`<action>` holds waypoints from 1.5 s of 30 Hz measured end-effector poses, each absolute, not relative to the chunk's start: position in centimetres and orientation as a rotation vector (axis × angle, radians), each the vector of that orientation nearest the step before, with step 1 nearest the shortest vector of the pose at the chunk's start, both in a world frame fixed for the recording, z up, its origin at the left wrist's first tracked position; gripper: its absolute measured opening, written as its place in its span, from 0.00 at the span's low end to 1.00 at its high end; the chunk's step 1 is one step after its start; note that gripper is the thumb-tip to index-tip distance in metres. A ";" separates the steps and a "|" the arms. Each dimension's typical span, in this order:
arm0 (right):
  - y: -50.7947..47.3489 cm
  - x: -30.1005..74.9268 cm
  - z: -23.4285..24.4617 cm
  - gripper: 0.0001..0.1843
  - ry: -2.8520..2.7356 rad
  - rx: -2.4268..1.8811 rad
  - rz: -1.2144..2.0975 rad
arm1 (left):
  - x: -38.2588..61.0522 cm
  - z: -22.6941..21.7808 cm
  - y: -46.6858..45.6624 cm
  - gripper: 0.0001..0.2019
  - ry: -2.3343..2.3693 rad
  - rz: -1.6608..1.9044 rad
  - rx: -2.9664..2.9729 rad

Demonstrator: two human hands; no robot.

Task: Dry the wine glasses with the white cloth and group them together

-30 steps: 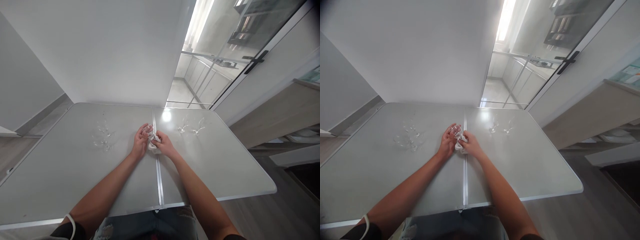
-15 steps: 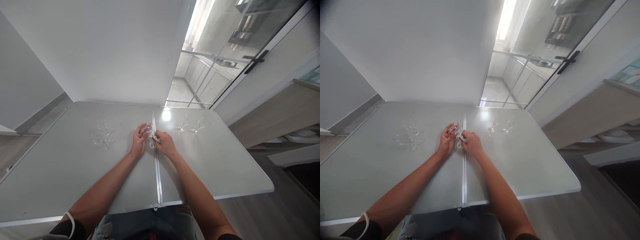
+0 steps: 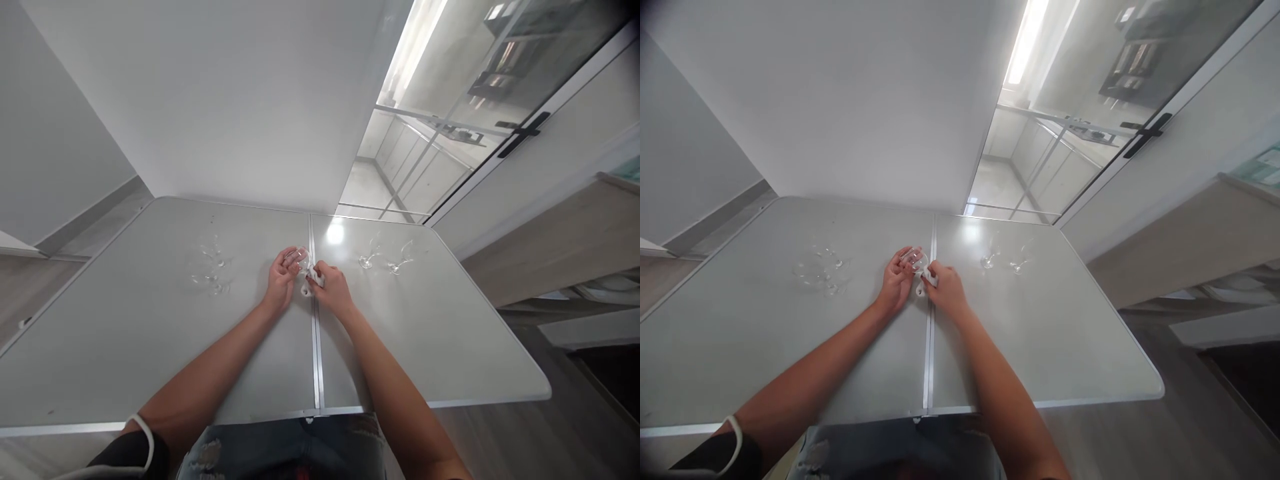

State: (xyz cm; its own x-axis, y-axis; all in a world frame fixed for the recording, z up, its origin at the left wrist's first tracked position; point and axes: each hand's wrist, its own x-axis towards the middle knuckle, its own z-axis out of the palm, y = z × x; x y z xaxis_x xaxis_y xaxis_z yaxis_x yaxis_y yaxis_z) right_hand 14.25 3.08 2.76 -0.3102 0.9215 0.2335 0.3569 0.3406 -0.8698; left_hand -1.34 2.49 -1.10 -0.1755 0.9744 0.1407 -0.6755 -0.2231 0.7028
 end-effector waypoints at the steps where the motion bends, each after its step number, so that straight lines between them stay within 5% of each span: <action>1: 3.1 14.3 2.7 0.12 -1.784 -1.112 1.081 | -1.3 -1.1 2.5 0.25 0.585 1.689 0.696; 5: 3.3 15.1 2.9 0.16 -1.306 -0.950 1.901 | -1.1 -1.0 2.2 0.27 0.504 1.625 0.719; 7: 3.2 15.3 3.1 0.18 -1.156 -0.882 2.031 | -1.1 -0.9 2.1 0.26 0.491 1.620 0.722; 10: 2.9 15.3 3.4 0.18 -1.352 -0.876 1.863 | -1.2 -0.8 2.0 0.25 0.536 1.630 0.716; 16: 3.2 15.3 2.8 0.12 -1.956 -1.125 0.906 | -1.0 -1.1 2.3 0.27 0.609 1.671 0.741; 19: 3.5 15.4 2.2 0.11 -2.015 -1.106 0.766 | -0.6 -1.4 2.4 0.29 0.607 1.558 0.743; 28: 3.8 15.0 1.9 0.14 -1.553 -1.070 1.057 | -0.5 -1.3 2.3 0.25 0.648 1.454 0.755; 33: 3.7 15.0 1.9 0.16 -1.019 -1.272 0.828 | -0.6 -0.5 2.2 0.25 0.695 1.545 0.683; 40: 2.5 11.4 1.3 0.14 -0.749 -0.940 1.546 | -0.4 -0.1 2.1 0.29 0.736 1.730 0.745; 45: 2.5 11.6 1.8 0.13 -0.815 -0.778 1.625 | -0.4 -0.1 2.2 0.28 0.768 1.768 0.763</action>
